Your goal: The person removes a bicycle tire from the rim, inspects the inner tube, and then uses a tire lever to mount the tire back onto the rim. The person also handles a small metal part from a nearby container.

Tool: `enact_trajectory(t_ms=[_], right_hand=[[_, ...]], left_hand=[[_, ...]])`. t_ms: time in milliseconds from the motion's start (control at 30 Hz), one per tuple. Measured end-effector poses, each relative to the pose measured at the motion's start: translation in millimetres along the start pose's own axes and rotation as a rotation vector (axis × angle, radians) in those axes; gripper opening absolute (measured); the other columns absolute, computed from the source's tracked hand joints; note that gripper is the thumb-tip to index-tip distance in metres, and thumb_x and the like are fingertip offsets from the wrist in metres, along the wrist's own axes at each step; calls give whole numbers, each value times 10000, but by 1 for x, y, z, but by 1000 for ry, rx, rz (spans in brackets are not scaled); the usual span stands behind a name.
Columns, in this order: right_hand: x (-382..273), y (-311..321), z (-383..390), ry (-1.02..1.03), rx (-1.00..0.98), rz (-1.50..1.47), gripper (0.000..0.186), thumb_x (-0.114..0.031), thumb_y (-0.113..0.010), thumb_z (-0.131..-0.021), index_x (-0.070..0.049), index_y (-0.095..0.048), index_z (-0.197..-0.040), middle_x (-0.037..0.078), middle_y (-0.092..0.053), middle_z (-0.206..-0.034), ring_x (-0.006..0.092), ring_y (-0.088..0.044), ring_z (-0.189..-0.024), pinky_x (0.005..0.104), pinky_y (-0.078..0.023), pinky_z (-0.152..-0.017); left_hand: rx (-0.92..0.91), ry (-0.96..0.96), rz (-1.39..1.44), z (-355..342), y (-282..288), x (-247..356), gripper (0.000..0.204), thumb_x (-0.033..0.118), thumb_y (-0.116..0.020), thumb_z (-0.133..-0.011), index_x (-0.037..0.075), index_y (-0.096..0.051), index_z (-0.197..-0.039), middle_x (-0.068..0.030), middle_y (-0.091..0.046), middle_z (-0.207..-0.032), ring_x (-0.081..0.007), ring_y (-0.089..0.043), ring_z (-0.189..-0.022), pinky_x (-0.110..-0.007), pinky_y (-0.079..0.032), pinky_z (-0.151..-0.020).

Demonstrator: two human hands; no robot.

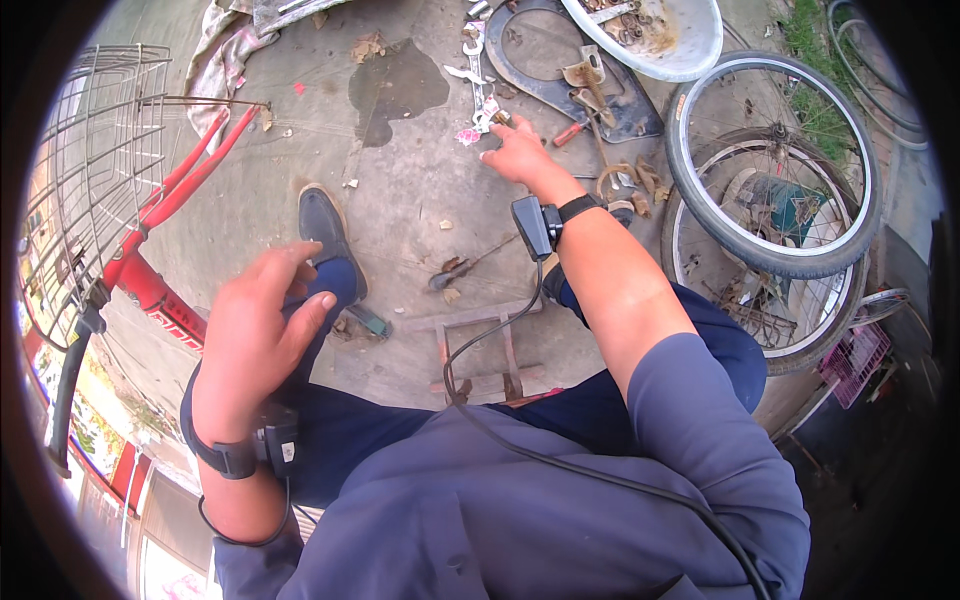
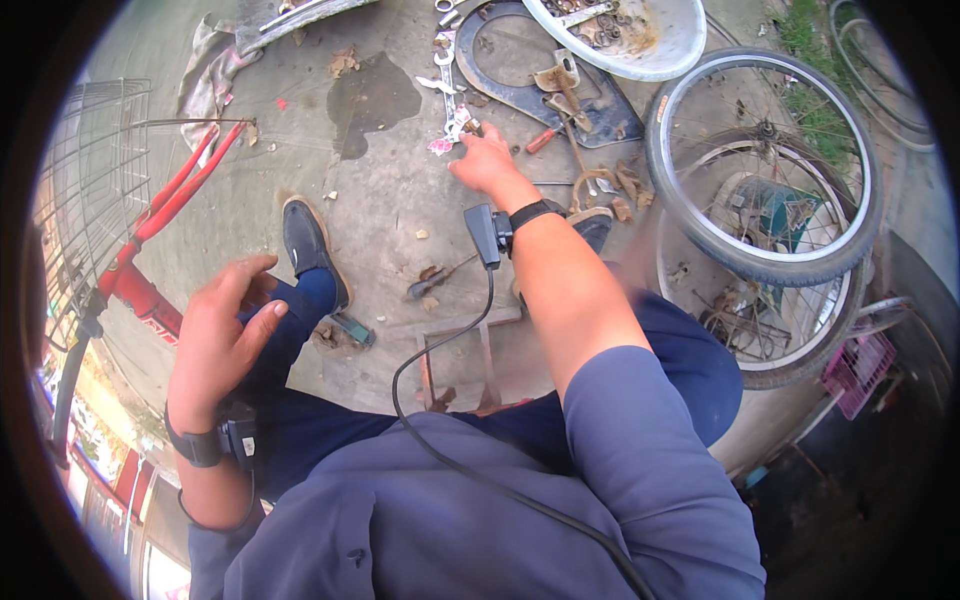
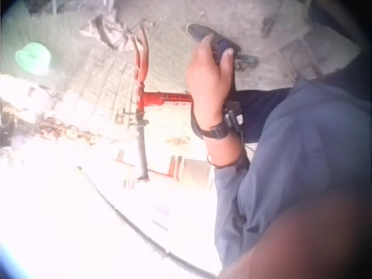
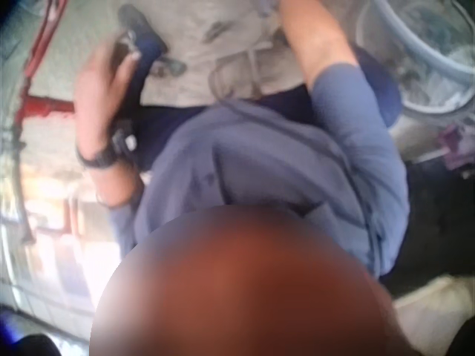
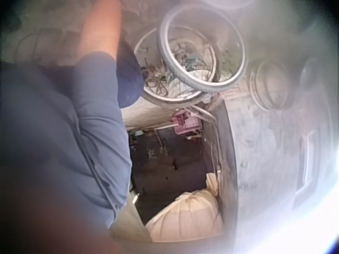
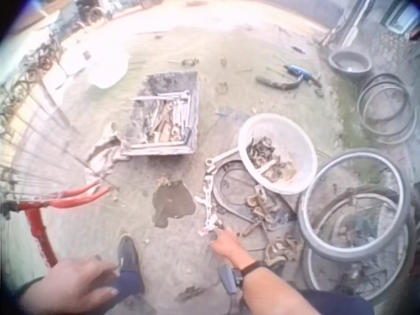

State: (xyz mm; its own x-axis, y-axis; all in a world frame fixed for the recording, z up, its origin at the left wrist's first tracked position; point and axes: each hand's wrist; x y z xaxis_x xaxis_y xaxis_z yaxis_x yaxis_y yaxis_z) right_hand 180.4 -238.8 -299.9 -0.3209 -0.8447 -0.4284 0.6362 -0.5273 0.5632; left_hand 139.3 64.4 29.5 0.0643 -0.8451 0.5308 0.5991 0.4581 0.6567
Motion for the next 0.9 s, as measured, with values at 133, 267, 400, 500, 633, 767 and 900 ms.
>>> enact_trajectory(t_ms=[133, 267, 400, 500, 633, 767, 900], right_hand=[[0, -5, -10, 8, 54, -73, 645, -367, -749, -876, -143, -610, -1464, 236, -359, -1635, 382, -392, -1496, 429, -373, -1209], [-1, -14, 0, 50, 109, -196, 466, -299, -729, -901, -144, -704, -1340, 197, -490, -1556, 337, -486, -1433, 417, -407, -1184], [-21, -30, 29, 193, 185, -373, 336, -241, -726, -918, -122, -749, -1232, 139, -660, -1359, 288, -647, -1226, 379, -515, -1051], [-51, -31, 49, 238, 39, -757, 273, -202, -736, -943, -78, -757, -1185, 79, -742, -1159, 205, -712, -1051, 327, -565, -930], [-98, -3, 82, 246, -276, -1219, 226, -187, -753, -970, -29, -748, -1131, 41, -759, -1006, 105, -703, -929, 281, -571, -828], [-138, 37, 124, 410, -352, -1429, 193, -195, -780, -958, -42, -701, -1047, 79, -757, -1008, 105, -682, -886, 279, -561, -778], [-158, 66, 163, 506, -381, -1461, 199, -174, -804, -938, -69, -636, -952, 90, -757, -1015, 110, -674, -859, 271, -552, -756]], left_hand=[[-23, 11, -3, -6, -1, 5, 446, 85, -775, -865, 23, -633, -1282, -184, -707, -1015, -354, -713, -901, -420, -570, -793], [-34, 51, -19, -9, -4, 12, 440, 103, -767, -878, 31, -634, -1291, -176, -712, -1020, -345, -715, -903, -418, -566, -808], [-57, 89, -36, -11, -4, 13, 432, 117, -762, -892, 36, -635, -1297, -169, -715, -1017, -341, -713, -902, -411, -565, -821], [-42, 67, -55, -11, -7, 11, 420, 120, -753, -911, 35, -635, -1305, -163, -718, -1016, -319, -716, -901, -396, -566, -822], [87, 98, 104, -13, -10, 8, 399, 121, -734, -949, 24, -631, -1322, -149, -731, -1040, -260, -726, -910, -364, -570, -827], [243, 74, 153, -16, -12, 10, 390, 123, -721, -976, 2, -624, -1334, -142, -736, -1092, -213, -721, -960, -338, -570, -857], [230, -50, 366, -16, -18, 20, 363, 101, -688, -1005, -5, -618, -1345, -116, -733, -1112, -178, -706, -999, -321, -560, -896]])
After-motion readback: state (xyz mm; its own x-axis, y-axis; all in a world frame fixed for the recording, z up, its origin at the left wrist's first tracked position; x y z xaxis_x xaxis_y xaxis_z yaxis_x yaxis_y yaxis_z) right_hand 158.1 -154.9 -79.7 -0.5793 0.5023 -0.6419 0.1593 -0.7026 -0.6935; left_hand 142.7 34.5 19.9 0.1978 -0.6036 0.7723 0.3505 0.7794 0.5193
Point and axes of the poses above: each hand's wrist, its own z-axis away from the middle knuckle, its own y-axis out of the back of the hand, x = y × z
